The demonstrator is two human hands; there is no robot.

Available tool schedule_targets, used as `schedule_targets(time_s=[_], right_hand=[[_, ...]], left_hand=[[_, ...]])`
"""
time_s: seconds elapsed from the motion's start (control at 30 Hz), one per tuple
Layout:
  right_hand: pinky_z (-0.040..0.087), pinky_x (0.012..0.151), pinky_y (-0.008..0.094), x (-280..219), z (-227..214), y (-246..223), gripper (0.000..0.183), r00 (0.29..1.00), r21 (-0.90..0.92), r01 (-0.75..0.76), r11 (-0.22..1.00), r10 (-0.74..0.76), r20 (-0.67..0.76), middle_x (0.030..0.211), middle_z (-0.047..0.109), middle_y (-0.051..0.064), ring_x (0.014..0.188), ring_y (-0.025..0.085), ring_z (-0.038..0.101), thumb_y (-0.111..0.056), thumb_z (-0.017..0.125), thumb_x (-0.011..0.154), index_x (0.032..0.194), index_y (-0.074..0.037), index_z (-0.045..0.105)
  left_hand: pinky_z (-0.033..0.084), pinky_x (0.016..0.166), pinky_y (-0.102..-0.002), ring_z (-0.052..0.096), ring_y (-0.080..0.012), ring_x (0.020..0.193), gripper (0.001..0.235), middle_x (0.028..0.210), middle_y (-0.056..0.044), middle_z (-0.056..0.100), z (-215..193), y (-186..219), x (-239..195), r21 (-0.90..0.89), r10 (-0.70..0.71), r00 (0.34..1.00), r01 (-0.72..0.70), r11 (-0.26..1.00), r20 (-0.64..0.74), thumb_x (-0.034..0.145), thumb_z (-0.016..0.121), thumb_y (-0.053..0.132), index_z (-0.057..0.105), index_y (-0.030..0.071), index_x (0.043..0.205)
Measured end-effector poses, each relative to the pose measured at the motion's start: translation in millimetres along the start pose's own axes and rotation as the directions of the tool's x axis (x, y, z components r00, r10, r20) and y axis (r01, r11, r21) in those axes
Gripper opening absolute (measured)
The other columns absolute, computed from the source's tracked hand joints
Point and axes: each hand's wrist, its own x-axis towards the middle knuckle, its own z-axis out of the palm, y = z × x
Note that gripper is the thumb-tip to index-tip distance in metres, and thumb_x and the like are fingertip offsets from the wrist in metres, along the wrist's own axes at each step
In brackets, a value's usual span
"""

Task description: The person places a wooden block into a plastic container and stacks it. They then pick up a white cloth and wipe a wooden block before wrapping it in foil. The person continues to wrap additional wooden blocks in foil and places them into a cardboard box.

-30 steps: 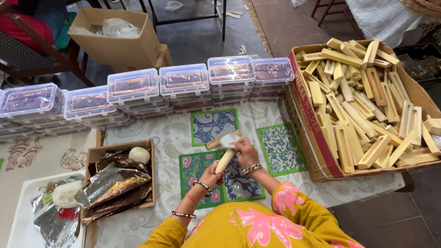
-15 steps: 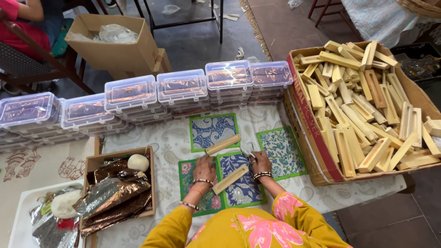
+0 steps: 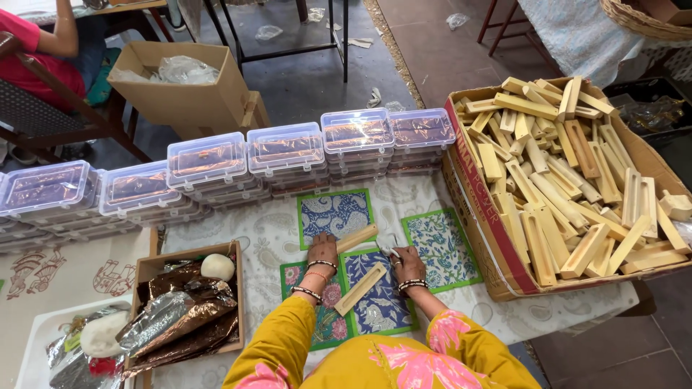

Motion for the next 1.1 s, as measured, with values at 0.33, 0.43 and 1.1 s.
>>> schedule_targets(time_s=[0.33,0.43,1.1], right_hand=[[0.053,0.081,0.04,-1,-2,-1,0.023,1.0,0.002,-0.013,1.0,0.013,0.016,0.103,0.065,0.01,0.094,0.031,0.067,-0.02,0.07,0.09,0.112,-0.016,0.074],[0.053,0.082,0.04,-5,-9,-10,0.025,0.999,0.036,0.049,0.998,-0.049,0.009,0.105,0.065,0.01,0.096,0.032,0.067,-0.021,0.072,0.088,0.112,-0.013,0.073],[0.06,0.081,0.042,26,-3,-107,0.038,0.87,0.071,0.493,0.867,-0.492,-0.035,0.117,0.066,0.012,0.097,0.033,0.07,-0.002,0.064,0.08,0.117,-0.013,0.07]], left_hand=[[0.045,0.093,-0.046,0.055,-0.0293,0.116,0.04,0.119,-0.009,0.059,-16,0,-10,-0.035,-0.012,1.0,0.012,0.999,0.008,0.082,0.07,0.016,0.056,0.011,0.119],[0.044,0.096,-0.046,0.053,-0.0298,0.12,0.04,0.122,-0.009,0.058,-18,0,-8,-0.053,-0.057,0.994,0.063,0.997,0.094,0.082,0.073,0.022,0.056,0.014,0.117],[0.045,0.062,-0.021,0.054,-0.0086,0.072,0.025,0.087,0.003,0.058,62,22,-45,-0.542,0.104,0.927,-0.299,0.785,-0.361,0.112,0.04,0.036,0.054,0.015,0.112]])
